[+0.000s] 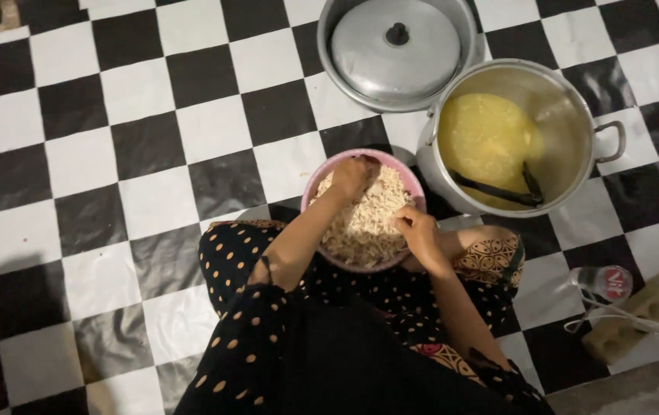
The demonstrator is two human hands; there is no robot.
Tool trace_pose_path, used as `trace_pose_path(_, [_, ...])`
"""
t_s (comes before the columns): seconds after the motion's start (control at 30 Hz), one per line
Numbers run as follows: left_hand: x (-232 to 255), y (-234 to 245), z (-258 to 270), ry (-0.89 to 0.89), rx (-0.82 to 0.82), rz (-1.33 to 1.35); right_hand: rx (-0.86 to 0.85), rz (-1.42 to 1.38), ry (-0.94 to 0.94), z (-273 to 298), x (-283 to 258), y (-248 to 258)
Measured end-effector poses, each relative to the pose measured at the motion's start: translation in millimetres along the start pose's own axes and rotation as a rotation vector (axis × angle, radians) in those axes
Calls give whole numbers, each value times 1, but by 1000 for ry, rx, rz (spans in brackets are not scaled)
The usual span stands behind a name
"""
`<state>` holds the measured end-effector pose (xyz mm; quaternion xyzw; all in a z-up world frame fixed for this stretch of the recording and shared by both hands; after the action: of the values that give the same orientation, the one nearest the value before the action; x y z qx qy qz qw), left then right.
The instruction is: A person sitting on the floor is manually shredding cooked food material in a bowl.
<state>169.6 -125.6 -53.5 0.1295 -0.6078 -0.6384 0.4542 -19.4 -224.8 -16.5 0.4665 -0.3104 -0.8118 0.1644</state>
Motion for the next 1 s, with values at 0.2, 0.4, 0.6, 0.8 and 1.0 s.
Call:
trace_pose_path(0.2, [-32,-36,-22,-64,0,-27,12,-111,151,-18,18,17])
trace_pose_path(0.4, [2,-12,33,-32,-259,17,-46,53,203,-18,-36,14])
trace_pose_path(0.6, [-41,-30,31,516,-120,1195,0,-136,361,-26,-123,40])
trace_pose_path(0.8, [-8,67,59,41,-73,377,-7,-71,114,-82,-52,9])
trace_pose_path(1.0, [-18,63,76,134,-75,561,46,-35,-33,-83,-19,20])
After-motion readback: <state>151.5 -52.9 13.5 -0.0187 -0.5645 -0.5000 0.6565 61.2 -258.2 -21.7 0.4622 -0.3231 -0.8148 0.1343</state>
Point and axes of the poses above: each hand's wrist, its own z-axis away from the middle knuckle, its own y-axis out of the back of the hand, x = y × z, the point moved 9 cm from there along -z, towards the middle knuckle, and after that the axes turned 6 degrees about -x, right-handed, at the moved point
